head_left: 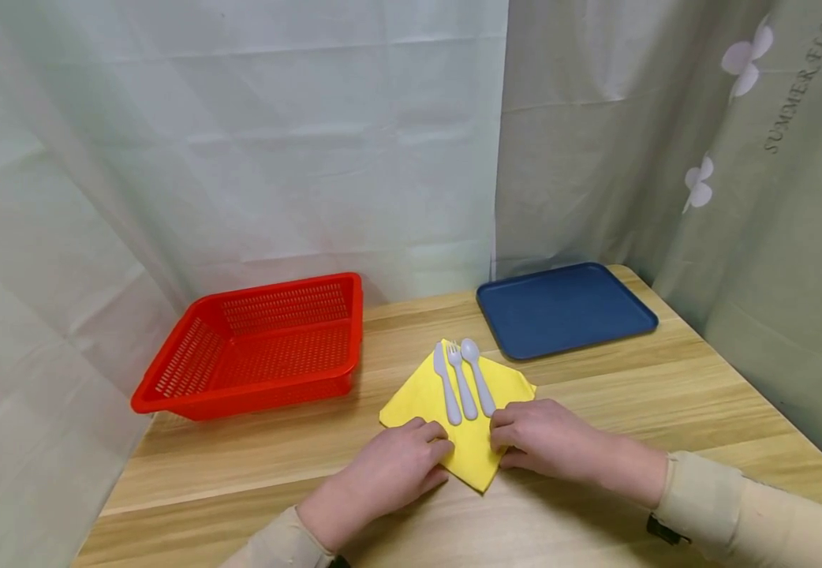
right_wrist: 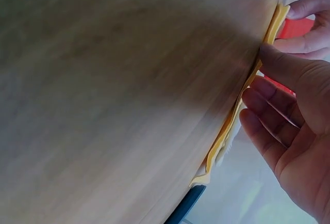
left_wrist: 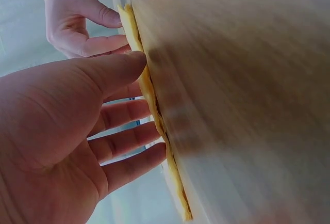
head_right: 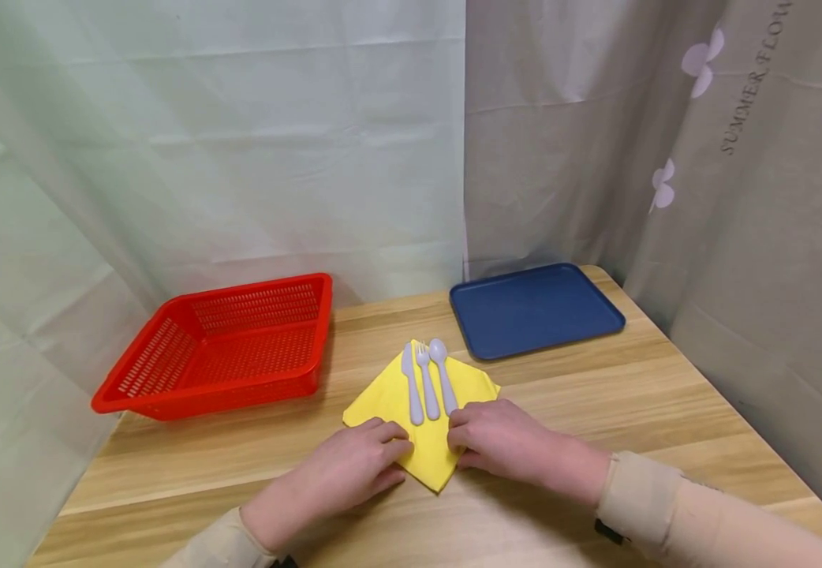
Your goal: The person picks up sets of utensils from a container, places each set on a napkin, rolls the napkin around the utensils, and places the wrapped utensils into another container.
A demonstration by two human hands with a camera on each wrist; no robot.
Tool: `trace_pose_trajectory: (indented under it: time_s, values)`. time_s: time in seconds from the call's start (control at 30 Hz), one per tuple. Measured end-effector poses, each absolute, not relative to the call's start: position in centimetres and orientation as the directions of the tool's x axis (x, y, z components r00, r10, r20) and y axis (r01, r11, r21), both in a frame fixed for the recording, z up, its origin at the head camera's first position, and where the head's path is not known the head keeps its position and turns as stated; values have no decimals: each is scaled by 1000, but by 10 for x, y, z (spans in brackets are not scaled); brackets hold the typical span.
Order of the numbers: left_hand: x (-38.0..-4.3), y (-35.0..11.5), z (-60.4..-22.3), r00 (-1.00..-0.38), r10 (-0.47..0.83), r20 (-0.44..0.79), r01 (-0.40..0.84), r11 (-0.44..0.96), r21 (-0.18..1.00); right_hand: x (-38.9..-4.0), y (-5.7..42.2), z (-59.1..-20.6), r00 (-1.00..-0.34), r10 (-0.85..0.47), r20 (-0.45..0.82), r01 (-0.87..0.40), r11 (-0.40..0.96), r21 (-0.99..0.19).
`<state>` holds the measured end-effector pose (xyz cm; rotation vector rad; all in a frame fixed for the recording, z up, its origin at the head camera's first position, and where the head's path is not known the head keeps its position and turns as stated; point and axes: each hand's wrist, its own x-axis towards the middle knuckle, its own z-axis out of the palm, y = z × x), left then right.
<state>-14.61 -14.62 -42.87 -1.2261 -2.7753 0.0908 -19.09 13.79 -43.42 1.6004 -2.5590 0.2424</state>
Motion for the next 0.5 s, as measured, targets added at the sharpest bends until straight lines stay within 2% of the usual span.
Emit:
trace_pose_trajectory:
  time_s: [0.27, 0.5]
  values:
    - [-147, -146, -429, -671, 738, 77, 731, 675, -103, -191, 133, -437, -398, -888, 230, -915, 402, -35]
    - [-149, -145, -429, -657, 746, 105, 737, 665, -116, -190, 132, -439, -401, -883, 245, -911, 413, -1]
